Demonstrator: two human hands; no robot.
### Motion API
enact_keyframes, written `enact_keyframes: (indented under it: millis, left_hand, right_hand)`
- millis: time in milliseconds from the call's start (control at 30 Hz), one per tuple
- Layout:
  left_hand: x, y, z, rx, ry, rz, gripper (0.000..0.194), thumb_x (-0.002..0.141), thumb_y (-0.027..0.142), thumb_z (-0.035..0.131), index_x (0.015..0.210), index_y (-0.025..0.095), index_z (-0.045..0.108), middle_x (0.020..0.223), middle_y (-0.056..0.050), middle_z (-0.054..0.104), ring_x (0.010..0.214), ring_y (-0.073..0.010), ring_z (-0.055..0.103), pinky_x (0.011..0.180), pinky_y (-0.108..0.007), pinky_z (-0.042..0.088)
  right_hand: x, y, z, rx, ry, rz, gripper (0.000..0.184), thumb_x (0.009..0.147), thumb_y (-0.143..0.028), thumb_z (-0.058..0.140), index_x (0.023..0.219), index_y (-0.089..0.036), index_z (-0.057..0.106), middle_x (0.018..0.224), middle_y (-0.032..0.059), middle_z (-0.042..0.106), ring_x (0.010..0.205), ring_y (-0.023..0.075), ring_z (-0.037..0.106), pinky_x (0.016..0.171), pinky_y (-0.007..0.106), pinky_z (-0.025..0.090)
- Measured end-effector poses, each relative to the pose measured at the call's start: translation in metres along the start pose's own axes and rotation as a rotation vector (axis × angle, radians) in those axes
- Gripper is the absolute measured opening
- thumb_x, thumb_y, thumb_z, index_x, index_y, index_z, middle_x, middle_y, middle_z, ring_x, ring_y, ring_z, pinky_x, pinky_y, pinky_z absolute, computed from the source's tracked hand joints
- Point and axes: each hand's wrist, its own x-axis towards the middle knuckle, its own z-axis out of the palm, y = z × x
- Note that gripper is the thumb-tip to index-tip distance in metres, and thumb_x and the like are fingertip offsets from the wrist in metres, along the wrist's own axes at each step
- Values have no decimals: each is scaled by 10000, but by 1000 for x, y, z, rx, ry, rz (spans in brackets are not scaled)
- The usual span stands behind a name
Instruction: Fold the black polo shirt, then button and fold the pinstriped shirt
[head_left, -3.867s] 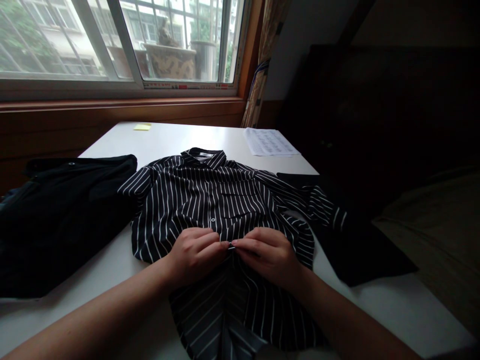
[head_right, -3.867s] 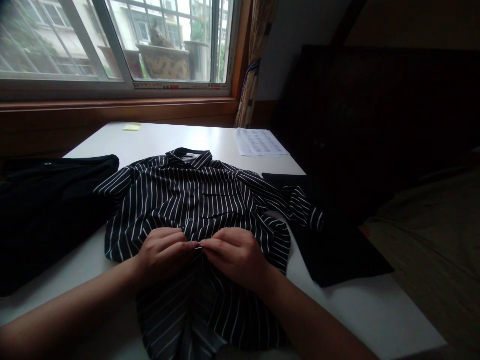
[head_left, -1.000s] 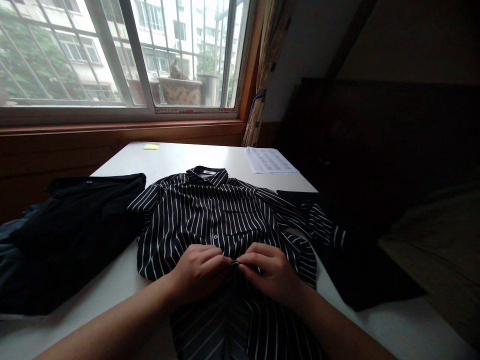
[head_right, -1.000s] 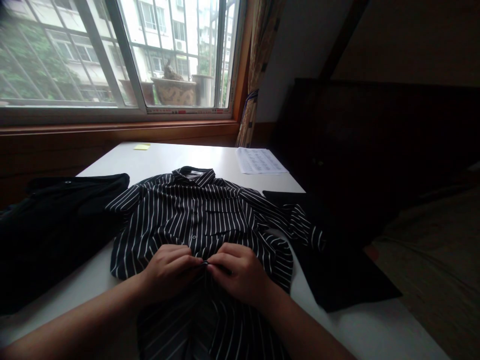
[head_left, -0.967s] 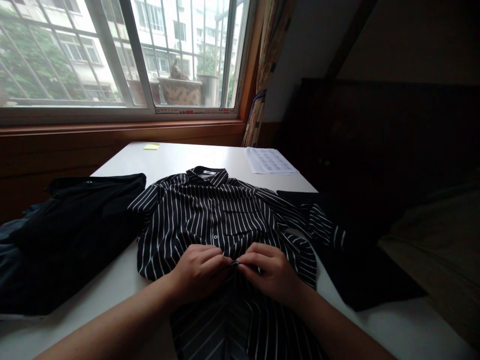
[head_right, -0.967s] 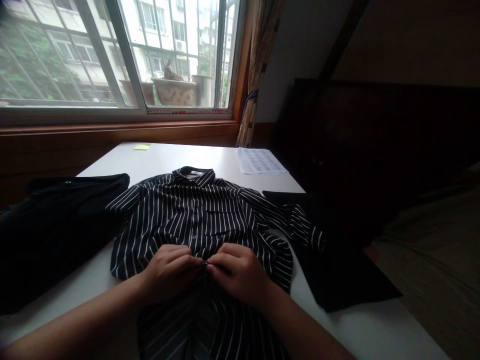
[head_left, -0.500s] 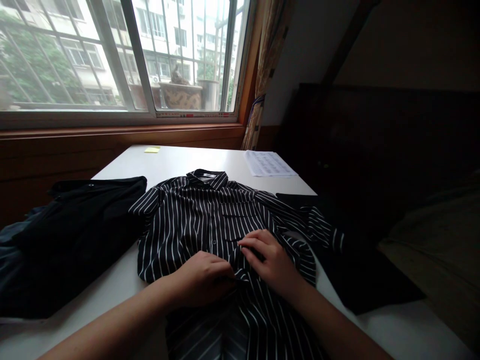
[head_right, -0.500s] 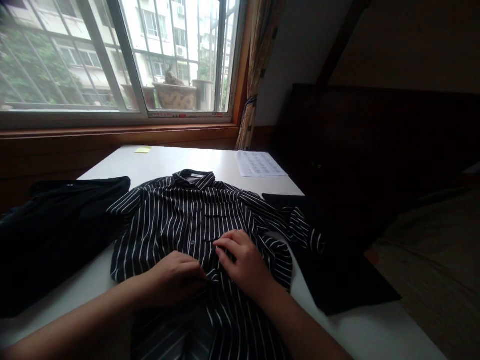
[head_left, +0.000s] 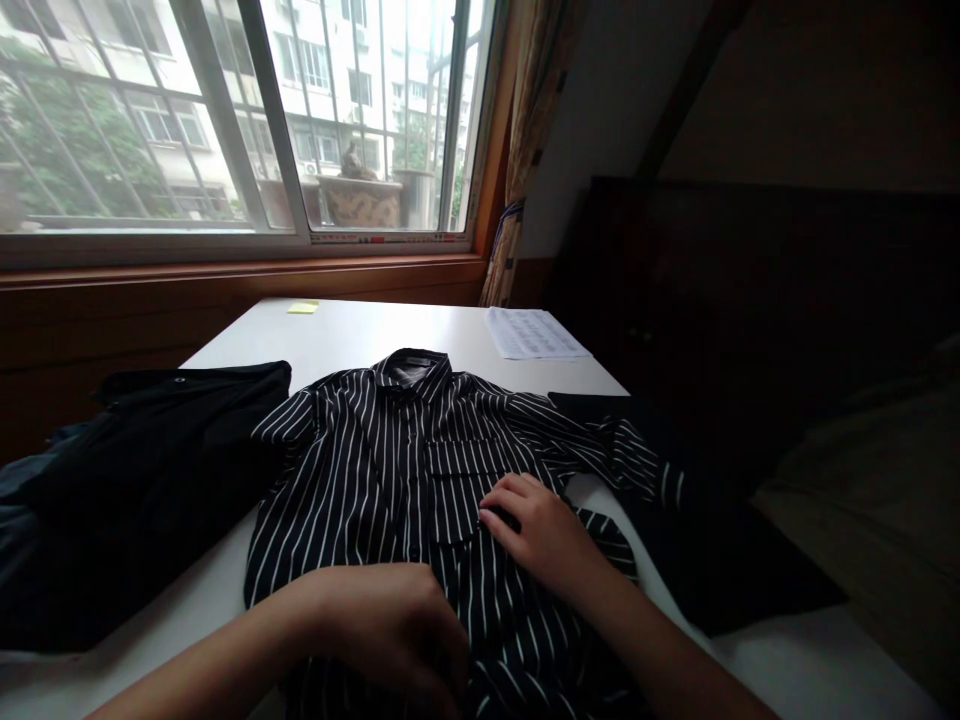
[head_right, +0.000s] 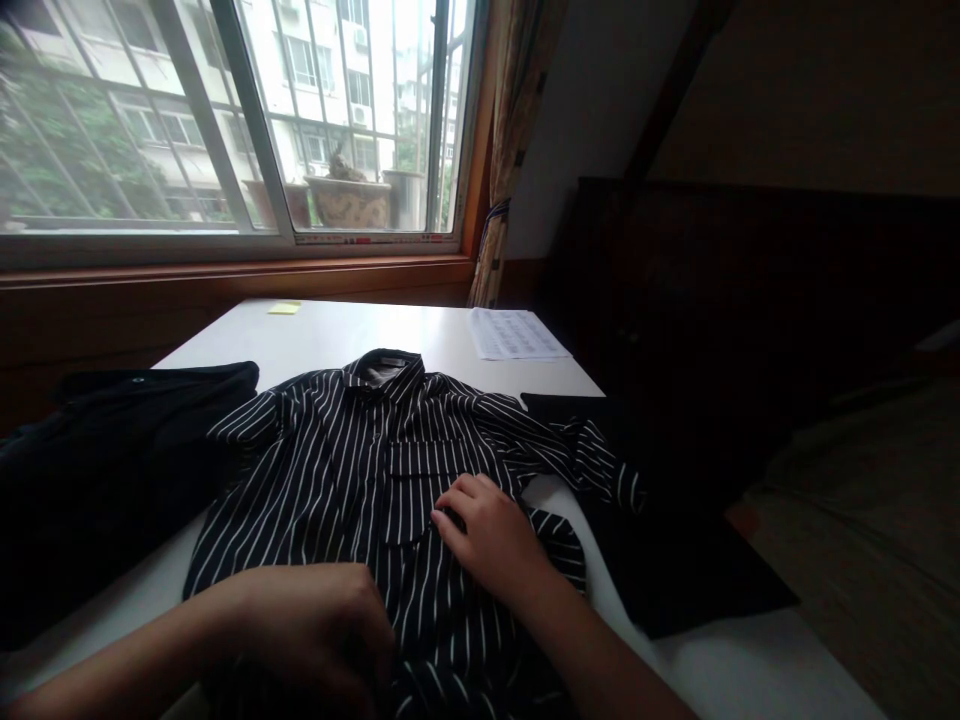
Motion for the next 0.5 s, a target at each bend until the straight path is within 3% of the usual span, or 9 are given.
enact_keyframes:
  millis: [167,233,300,400,500]
  left_hand:
    - [-2,-10,4,-91,-134,62,116,864,221,685,966,210,740,877,-8,754,758,-149,705,666,-215,529]
    - [-3,-7,3,-80,-151,94,75,881,238,659,883,204,725,821,1,736,714,-143,693,626,-210,526]
    - [-3,2,-1,-56,-120,127,152,894,254,653,756,198,685,731,14,697,639,-127,657,574,-203,507]
    - [-2,19,-11,4,33,158,233,932,260,628,713,197,678,707,1,677,651,-119,639,609,-209,516]
    - [-1,22,-21,155,351,82,183,976,270,577,911,209,737,841,-31,710,802,-140,663,741,-255,550]
  right_hand:
    - [-1,-3,-2,16,-38,25,187,971,-290,558,875,-220,703,919,25,644,840,170,616,788,307,494]
    - [-1,-2,-2,17,-50,35,216,977,-295,547,846,-212,698,903,22,639,793,156,616,750,292,487]
    - [-1,-1,-2,12,-65,44,242,979,-300,542,811,-205,688,878,19,637,759,147,613,724,283,475]
    - [0,1,-4,-9,-93,56,283,978,-310,542,754,-196,672,821,17,638,719,142,605,683,271,449]
    - [1,1,-6,-41,-132,66,336,977,-329,543,694,-195,667,759,15,648,679,141,599,630,265,407]
